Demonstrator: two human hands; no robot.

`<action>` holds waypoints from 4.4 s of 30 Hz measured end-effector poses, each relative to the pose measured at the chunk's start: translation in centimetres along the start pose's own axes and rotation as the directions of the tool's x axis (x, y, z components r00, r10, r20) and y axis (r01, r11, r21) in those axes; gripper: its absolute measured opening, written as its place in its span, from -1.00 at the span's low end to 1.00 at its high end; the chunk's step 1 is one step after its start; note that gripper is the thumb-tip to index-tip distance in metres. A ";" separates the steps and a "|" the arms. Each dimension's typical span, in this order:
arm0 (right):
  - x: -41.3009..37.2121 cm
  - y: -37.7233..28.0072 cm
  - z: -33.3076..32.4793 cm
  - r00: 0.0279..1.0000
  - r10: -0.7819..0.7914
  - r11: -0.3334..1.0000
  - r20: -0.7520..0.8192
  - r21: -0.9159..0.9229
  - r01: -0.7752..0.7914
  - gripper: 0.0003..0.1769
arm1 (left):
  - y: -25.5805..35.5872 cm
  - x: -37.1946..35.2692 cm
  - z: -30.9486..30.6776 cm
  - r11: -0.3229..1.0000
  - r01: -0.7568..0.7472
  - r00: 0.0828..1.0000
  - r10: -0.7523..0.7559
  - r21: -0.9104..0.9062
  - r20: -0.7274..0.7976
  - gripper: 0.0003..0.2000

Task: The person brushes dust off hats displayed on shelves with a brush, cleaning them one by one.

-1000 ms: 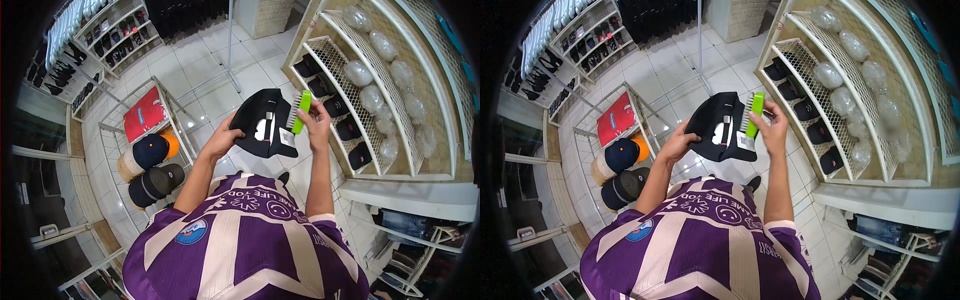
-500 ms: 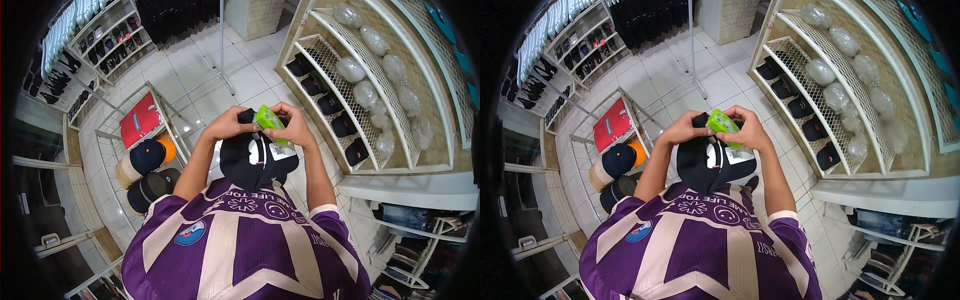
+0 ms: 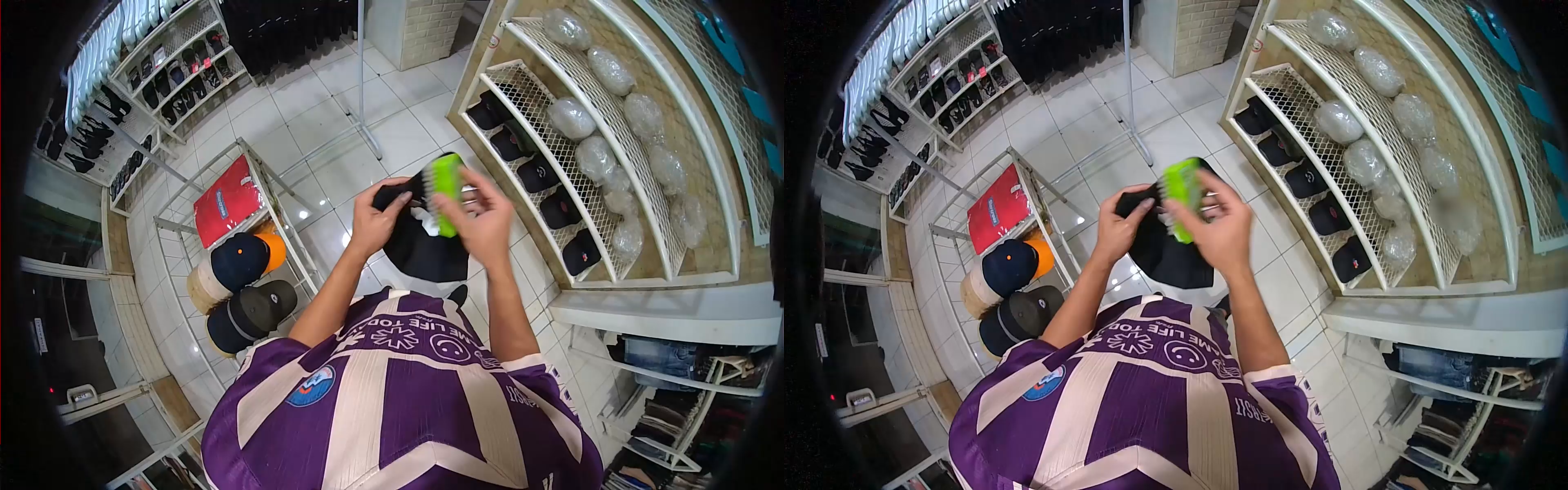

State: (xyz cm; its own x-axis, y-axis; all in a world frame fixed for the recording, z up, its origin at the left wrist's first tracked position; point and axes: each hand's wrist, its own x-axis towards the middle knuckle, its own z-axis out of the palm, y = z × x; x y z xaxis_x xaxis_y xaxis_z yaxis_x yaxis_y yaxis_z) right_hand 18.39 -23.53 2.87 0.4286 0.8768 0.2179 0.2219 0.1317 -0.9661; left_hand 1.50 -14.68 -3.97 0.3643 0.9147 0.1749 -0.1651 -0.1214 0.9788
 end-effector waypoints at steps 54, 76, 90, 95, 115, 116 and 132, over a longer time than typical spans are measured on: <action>3.3 2.0 3.6 0.956 -0.177 0.927 -0.234 -0.365 0.082 -0.38 | 1.1 -1.8 1.3 0.971 -0.208 0.975 0.216 0.119 -0.055 -0.66; 1.4 0.6 -0.1 0.808 -0.580 0.487 0.102 -0.752 0.444 -0.27 | 2.7 -1.9 2.4 0.988 0.051 0.999 -0.048 0.145 -0.022 -0.69; -0.3 3.3 1.7 0.818 -0.543 0.541 0.190 -0.666 0.514 -0.18 | 3.0 -2.2 2.4 0.955 0.059 0.986 -0.009 0.291 -0.169 -0.67; 1.6 3.8 -0.7 0.873 -0.475 0.585 -0.109 -0.781 0.220 -0.21 | 2.6 -2.8 1.8 0.928 0.085 0.989 -0.034 0.364 -0.145 -0.66; 2.3 3.7 -7.1 0.837 -0.237 0.972 -0.493 -0.118 0.205 -0.41 | -1.7 -0.1 -1.9 0.881 0.383 0.846 -0.455 -0.276 -0.278 -0.78; 2.1 3.8 -7.4 0.837 -0.242 0.970 -0.491 -0.117 0.212 -0.41 | -2.0 0.0 -2.0 0.845 0.391 0.835 -0.492 -0.366 -0.244 -0.80; 3.4 2.6 -6.5 0.931 0.128 0.972 0.341 -0.228 -0.051 -0.15 | 3.2 -0.7 -0.4 0.730 -0.336 0.941 0.227 0.596 0.252 -0.28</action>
State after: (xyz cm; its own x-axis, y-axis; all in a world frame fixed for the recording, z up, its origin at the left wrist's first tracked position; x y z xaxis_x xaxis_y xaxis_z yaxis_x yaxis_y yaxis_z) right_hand 26.13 -23.19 1.97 0.1289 0.9912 0.0317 0.3941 -0.0219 -0.9188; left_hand 0.40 -15.52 -1.02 0.5366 0.7357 0.4133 0.3031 -0.6251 0.7193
